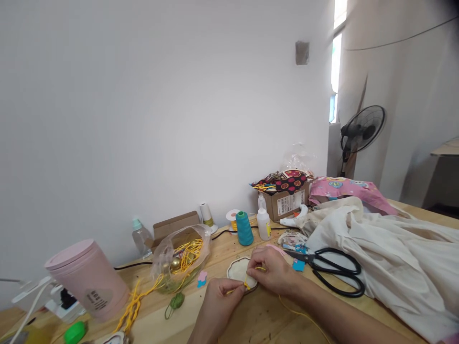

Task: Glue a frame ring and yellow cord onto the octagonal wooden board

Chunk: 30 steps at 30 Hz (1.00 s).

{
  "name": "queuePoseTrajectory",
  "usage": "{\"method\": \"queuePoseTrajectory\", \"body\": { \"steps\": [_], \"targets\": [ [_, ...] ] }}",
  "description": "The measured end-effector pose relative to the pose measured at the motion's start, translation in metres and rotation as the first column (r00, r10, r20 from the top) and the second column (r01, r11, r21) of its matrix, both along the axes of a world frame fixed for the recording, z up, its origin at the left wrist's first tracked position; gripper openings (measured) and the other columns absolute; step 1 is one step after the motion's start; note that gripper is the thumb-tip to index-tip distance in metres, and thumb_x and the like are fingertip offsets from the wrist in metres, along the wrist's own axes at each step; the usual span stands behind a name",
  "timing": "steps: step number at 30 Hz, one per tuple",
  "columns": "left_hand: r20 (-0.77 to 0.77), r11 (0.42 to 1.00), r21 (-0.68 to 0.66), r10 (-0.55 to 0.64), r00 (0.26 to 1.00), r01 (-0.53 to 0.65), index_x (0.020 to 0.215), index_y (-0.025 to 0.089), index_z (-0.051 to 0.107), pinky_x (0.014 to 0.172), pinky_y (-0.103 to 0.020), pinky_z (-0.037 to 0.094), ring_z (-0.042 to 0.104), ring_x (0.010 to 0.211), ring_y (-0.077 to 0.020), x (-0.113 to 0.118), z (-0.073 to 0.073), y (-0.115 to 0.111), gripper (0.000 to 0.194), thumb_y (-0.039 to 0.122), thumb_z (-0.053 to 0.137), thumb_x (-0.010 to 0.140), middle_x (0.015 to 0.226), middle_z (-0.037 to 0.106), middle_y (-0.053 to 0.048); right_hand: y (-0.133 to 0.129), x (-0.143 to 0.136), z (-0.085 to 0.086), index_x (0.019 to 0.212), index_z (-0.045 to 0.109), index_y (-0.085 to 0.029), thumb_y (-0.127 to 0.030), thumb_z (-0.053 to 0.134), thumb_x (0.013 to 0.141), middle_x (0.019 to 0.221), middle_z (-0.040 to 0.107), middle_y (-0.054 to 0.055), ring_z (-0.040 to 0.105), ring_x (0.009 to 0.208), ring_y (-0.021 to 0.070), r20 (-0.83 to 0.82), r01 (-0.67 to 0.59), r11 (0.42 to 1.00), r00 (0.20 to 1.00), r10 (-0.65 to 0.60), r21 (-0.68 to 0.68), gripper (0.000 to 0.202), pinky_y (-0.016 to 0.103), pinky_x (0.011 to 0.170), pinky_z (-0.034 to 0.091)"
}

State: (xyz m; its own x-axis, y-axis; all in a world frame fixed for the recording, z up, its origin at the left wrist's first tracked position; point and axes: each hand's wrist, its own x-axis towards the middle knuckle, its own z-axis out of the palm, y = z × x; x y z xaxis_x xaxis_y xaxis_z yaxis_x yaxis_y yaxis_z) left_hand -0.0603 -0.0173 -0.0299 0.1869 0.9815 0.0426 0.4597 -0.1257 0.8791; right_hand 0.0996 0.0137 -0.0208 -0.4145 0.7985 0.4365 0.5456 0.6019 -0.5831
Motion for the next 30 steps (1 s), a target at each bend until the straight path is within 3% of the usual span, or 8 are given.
{"method": "queuePoseTrajectory", "body": {
  "steps": [5,11,16,23,30],
  "targets": [
    [-0.021,0.998,0.056,-0.001,1.000,0.002,0.049,0.015,0.066,0.047,-0.021,0.032,0.045,0.047,-0.0124,-0.0004,0.0003,0.0008,0.027,0.030,0.050,0.065,0.043,0.057,0.002,0.0024,-0.0032,-0.0073,0.059,0.061,-0.016,-0.015,0.052,0.064,0.059,0.058,0.000,0.049,0.057,0.0099,0.006,0.062,0.998,0.998,-0.062,-0.007,0.010,0.019,0.053,0.032],
    [0.087,0.997,0.020,0.070,0.994,-0.072,0.071,0.014,0.069,0.062,-0.024,0.042,0.057,0.067,-0.0182,-0.0021,-0.0026,0.0024,0.023,0.032,0.055,0.063,0.070,0.068,-0.005,0.0032,0.0005,-0.0063,0.065,0.061,-0.016,-0.018,0.049,0.068,0.064,0.060,0.000,0.051,0.060,0.0104,-0.039,0.014,0.991,0.999,-0.019,-0.131,0.013,0.018,0.054,0.035],
    [0.152,0.995,-0.062,0.092,0.984,-0.083,0.074,0.013,0.068,0.059,-0.025,0.044,0.059,0.064,-0.0180,-0.0016,-0.0046,0.0040,0.024,0.030,0.059,0.060,0.072,0.069,-0.007,0.0021,0.0008,-0.0030,0.065,0.062,-0.016,-0.019,0.049,0.069,0.065,0.060,0.000,0.051,0.061,0.0105,-0.039,-0.014,0.994,0.999,0.010,-0.113,0.014,0.019,0.055,0.035],
    [0.151,0.997,-0.019,0.074,0.986,-0.072,0.068,0.013,0.069,0.060,-0.025,0.045,0.059,0.067,-0.0198,0.0014,0.0006,0.0017,0.018,0.025,0.059,0.060,0.072,0.069,-0.007,0.0020,-0.0006,-0.0051,0.065,0.062,-0.016,-0.020,0.051,0.068,0.063,0.061,0.000,0.051,0.060,0.0105,-0.035,-0.008,0.997,0.999,0.005,-0.078,0.012,0.019,0.056,0.035],
    [0.114,1.000,-0.010,0.029,0.993,-0.028,0.075,0.014,0.070,0.058,-0.025,0.043,0.059,0.066,-0.0195,-0.0008,0.0012,0.0034,0.021,0.024,0.055,0.065,0.071,0.069,-0.006,0.0025,-0.0017,-0.0064,0.063,0.063,-0.016,-0.019,0.053,0.066,0.061,0.061,0.000,0.051,0.058,0.0108,-0.032,0.078,0.996,0.996,-0.079,-0.040,0.011,0.020,0.055,0.035]
  ]
}}
